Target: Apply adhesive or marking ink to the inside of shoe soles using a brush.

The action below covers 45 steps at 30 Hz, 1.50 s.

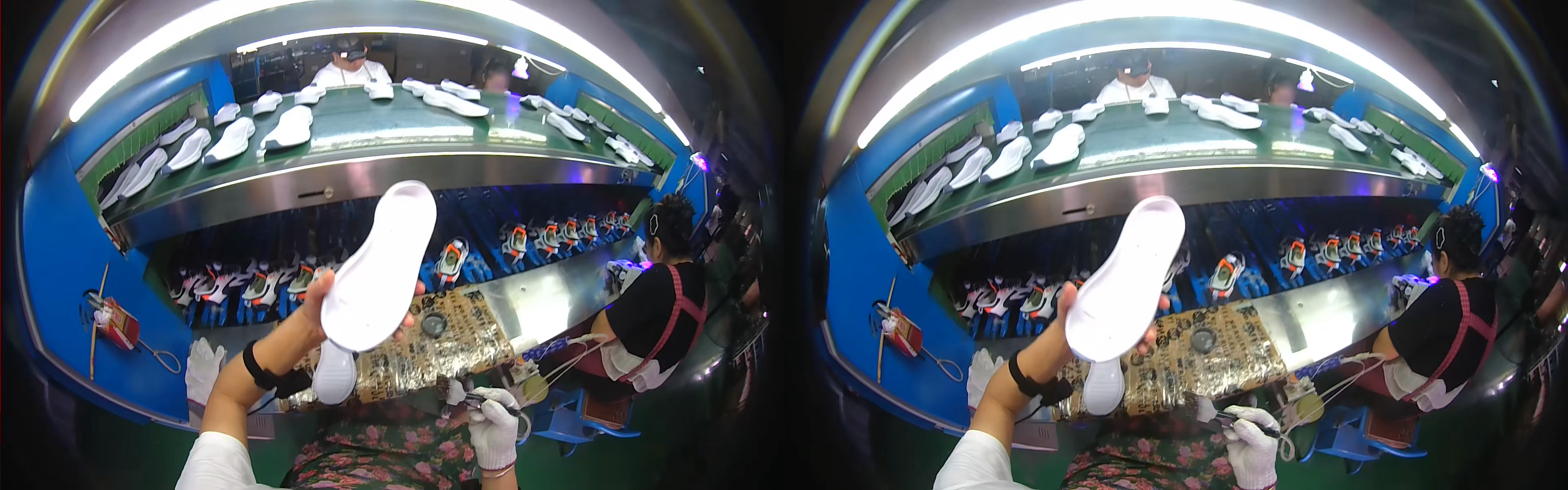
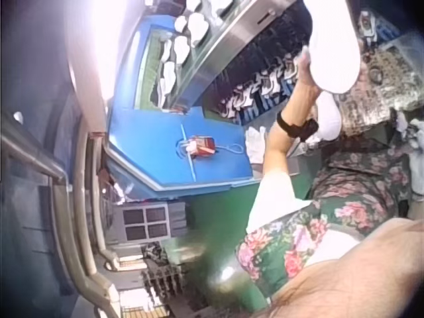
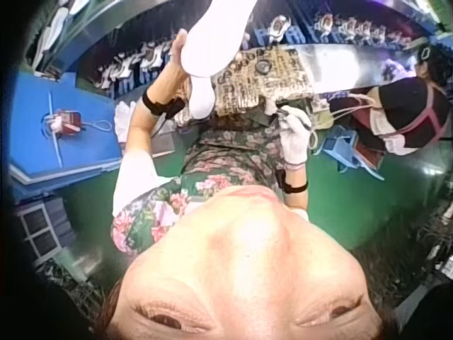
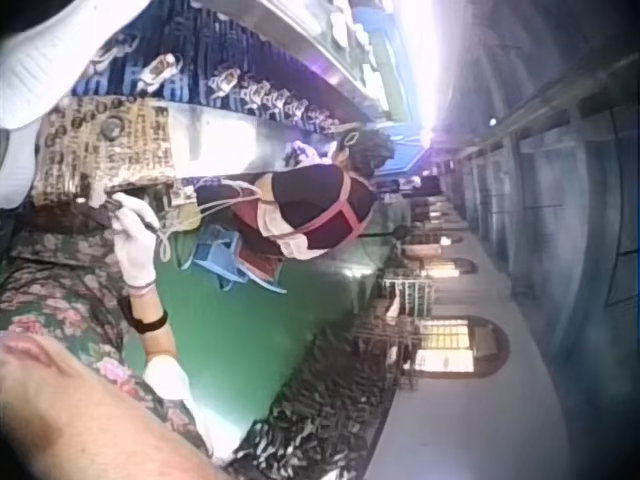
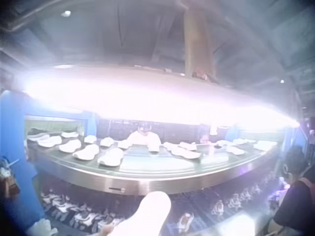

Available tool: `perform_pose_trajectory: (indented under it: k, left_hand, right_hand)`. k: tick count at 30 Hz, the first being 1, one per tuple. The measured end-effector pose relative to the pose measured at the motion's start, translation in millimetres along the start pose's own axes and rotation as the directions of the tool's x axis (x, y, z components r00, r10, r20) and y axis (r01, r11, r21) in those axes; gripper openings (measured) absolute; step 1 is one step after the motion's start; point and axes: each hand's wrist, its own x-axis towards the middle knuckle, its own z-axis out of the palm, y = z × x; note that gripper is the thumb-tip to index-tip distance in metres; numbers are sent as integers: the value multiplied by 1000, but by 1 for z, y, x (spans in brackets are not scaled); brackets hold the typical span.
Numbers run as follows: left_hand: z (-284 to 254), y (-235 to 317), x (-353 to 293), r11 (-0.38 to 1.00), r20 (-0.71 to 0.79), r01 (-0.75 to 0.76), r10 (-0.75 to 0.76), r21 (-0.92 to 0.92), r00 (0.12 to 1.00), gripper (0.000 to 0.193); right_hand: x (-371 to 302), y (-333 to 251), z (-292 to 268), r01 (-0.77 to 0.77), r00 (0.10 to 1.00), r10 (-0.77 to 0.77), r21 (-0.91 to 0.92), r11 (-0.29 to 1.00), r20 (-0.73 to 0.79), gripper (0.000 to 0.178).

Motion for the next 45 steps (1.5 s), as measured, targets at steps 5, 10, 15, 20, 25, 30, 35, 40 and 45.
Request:
perform_pose_trajectory:
  k: [5, 10, 15, 20, 25, 30, 35, 40, 45]
  left_hand:
    - [7, 63, 122, 978, 93, -208, 207, 2, 974, 98]
    - [-77, 124, 187, 823, -488, -536, 396, -186, 778, 90]
    - [-75, 94, 210, 842, -722, -538, 346, -43, 599, 81]
    - [-94, 116, 216, 886, -664, -250, 459, 391, 589, 61]
    - [-91, 111, 249, 870, -701, 38, 370, 492, 609, 60]
    - [-100, 97, 312, 23, -331, 369, 496, 929, 803, 57]
    - [-134, 108, 390, -771, -412, 381, 170, 510, 895, 79]
    - [-126, 100, 464, -816, -723, 494, 143, 301, 676, 71]
    - [-128, 76, 499, -925, -786, 363, 142, 111, 602, 47]
  right_hand:
    - [7, 4, -11, -86, 989, 91, 47, 995, -114, 18]
    - [19, 34, -11, -187, 973, 178, -47, 981, -150, 17]
    - [26, 38, -33, -169, 964, 156, -44, 985, -216, 16]
    - [34, 48, -35, -216, 958, 200, -56, 975, -204, 16]
    - [42, 49, -37, -240, 958, 222, -83, 967, -179, 18]
    - [50, 39, -44, -198, 946, 191, 1, 980, -263, 16]
    - [65, 34, -55, -142, 946, 133, -6, 990, -295, 18]
    - [79, 32, -83, -118, 937, 119, 24, 993, -329, 19]
    - [89, 11, -83, -122, 933, 112, -8, 993, -342, 19]
